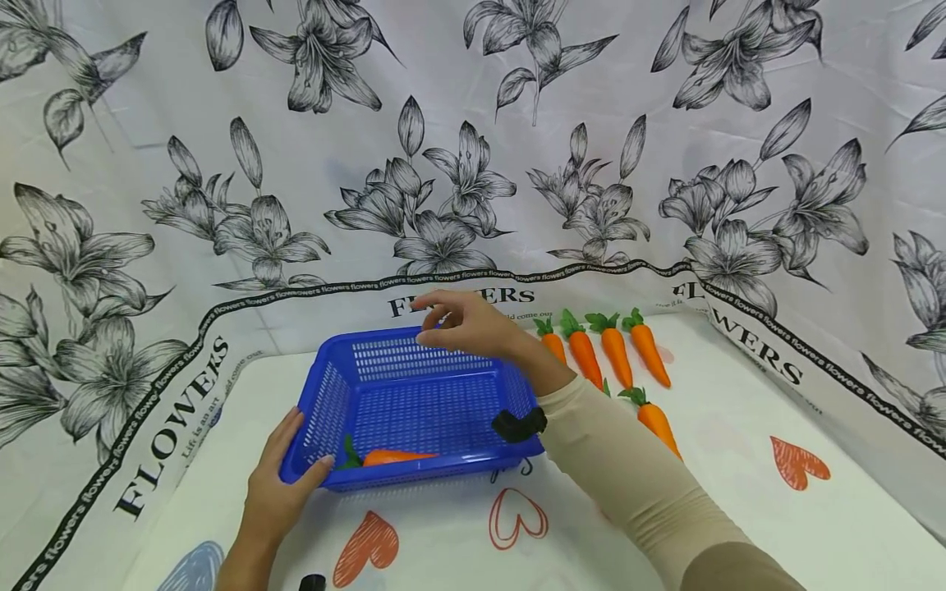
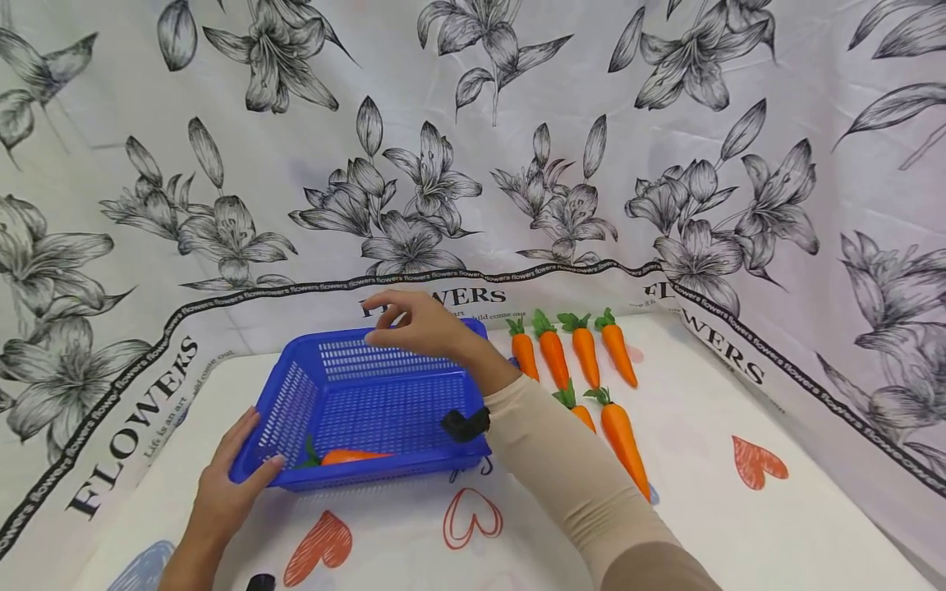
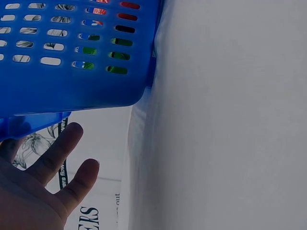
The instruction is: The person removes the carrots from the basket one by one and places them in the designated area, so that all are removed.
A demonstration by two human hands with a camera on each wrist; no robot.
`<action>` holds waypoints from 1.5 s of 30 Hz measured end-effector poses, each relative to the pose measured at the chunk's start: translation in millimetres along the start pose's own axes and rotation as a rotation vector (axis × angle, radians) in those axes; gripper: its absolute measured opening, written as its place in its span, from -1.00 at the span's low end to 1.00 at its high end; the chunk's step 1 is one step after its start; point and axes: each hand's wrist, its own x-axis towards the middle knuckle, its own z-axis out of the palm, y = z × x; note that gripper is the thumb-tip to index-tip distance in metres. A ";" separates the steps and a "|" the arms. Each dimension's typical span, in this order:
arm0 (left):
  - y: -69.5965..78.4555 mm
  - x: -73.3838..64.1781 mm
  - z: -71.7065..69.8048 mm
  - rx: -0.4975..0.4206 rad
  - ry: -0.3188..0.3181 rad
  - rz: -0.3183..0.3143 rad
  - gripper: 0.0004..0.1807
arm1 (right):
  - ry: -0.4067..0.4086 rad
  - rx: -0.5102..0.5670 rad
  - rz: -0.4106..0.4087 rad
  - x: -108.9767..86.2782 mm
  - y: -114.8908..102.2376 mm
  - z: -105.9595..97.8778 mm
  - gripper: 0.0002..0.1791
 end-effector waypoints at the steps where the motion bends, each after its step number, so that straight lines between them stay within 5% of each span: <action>1: -0.1 -0.2 -0.8 0.006 0.001 -0.004 -0.14 | -0.015 0.003 0.001 2.4 1.8 2.2 -0.43; 17: -1.3 -1.3 -1.8 0.032 -0.013 -0.042 -0.12 | -0.133 -0.033 0.079 29.7 38.0 40.4 -0.43; 28: 0.8 0.8 3.7 0.006 -0.007 0.003 -0.15 | -0.168 -0.112 0.145 34.7 58.1 51.7 -0.44; 37: 2.4 0.2 1.7 0.024 -0.009 -0.024 -0.13 | -0.343 -0.261 0.172 43.8 65.9 72.3 -0.46; 45: 1.0 0.3 1.2 0.046 -0.012 -0.040 -0.12 | -0.494 -0.240 0.201 46.3 70.3 84.2 -0.42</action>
